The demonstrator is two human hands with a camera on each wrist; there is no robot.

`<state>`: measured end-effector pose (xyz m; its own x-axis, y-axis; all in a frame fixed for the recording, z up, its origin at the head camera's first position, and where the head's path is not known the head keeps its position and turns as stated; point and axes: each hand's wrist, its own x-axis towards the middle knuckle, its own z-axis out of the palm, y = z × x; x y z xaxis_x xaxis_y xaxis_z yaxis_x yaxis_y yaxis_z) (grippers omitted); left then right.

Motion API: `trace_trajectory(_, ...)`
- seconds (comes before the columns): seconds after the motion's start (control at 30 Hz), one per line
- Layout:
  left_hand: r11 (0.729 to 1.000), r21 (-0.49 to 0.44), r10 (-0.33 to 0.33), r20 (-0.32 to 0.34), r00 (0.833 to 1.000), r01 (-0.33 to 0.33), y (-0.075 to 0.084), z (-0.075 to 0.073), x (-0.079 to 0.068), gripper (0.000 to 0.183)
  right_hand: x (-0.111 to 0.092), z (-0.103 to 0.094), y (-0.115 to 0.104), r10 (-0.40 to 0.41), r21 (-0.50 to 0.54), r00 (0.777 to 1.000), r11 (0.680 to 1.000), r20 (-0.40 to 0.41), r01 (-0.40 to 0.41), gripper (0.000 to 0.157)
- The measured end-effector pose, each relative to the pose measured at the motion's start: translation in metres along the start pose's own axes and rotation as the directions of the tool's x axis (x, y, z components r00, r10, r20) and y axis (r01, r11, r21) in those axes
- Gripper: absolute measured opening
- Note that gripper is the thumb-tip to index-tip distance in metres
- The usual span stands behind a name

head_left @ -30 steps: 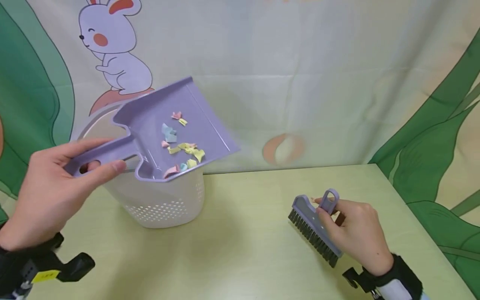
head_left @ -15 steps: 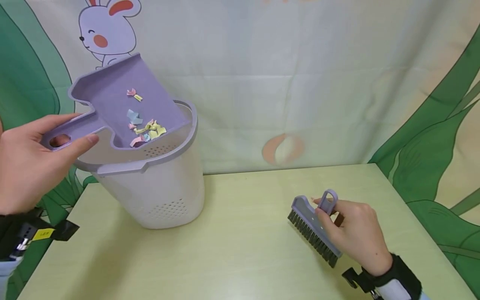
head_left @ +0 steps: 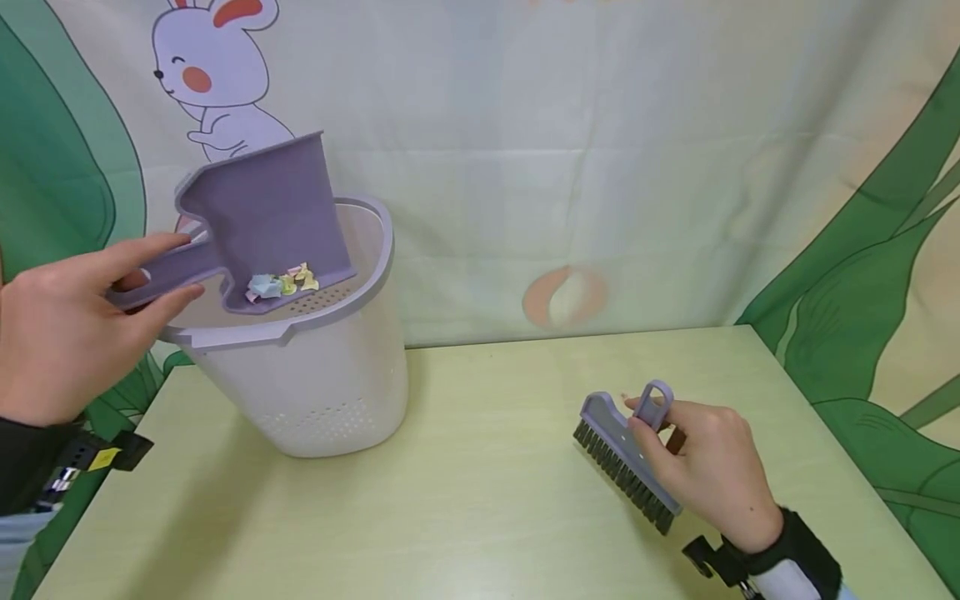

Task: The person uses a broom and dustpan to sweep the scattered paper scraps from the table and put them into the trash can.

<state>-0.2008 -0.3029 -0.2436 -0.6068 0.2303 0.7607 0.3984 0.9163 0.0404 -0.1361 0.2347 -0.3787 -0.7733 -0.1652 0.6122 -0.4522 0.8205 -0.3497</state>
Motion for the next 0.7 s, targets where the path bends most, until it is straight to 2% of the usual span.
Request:
trace_trajectory(0.07,0.998,0.021,0.066,-0.001,0.998,-0.066,0.001,0.000,0.000,0.065,0.000,0.000,0.000,0.003,0.001,1.000,1.000,-0.002,-0.003,0.019)
trace_trajectory(0.1,0.994,0.033,0.105,-0.004,0.994,-0.105,0.001,-0.001,0.000,0.059,0.000,0.000,0.000,0.003,0.000,1.000,1.000,-0.004,-0.003,0.019)
trace_trajectory(0.23,0.971,0.081,0.224,-0.001,0.975,-0.223,0.006,-0.003,0.000,0.060,0.000,-0.001,-0.001,0.005,-0.004,1.000,1.000,-0.011,-0.005,0.019)
trace_trajectory(0.43,0.930,0.124,0.350,-0.009,0.937,-0.346,0.018,-0.006,-0.004,0.053,0.001,-0.001,-0.003,0.008,-0.003,1.000,1.000,-0.012,-0.008,0.018)
trace_trajectory(0.53,0.901,0.131,0.418,-0.010,0.908,-0.413,0.024,-0.007,-0.006,0.033,0.002,-0.002,-0.003,0.002,0.006,1.000,1.000,-0.018,-0.002,0.018)
trace_trajectory(0.57,0.893,0.134,0.434,-0.010,0.901,-0.429,0.026,-0.008,-0.006,0.033,0.002,-0.003,-0.003,0.000,0.010,1.000,1.000,-0.021,0.000,0.018)
trace_trajectory(0.7,0.879,0.130,0.462,-0.004,0.887,-0.458,0.030,-0.011,-0.004,0.032,0.003,-0.004,-0.002,-0.015,0.009,0.999,1.000,-0.038,0.015,0.016)
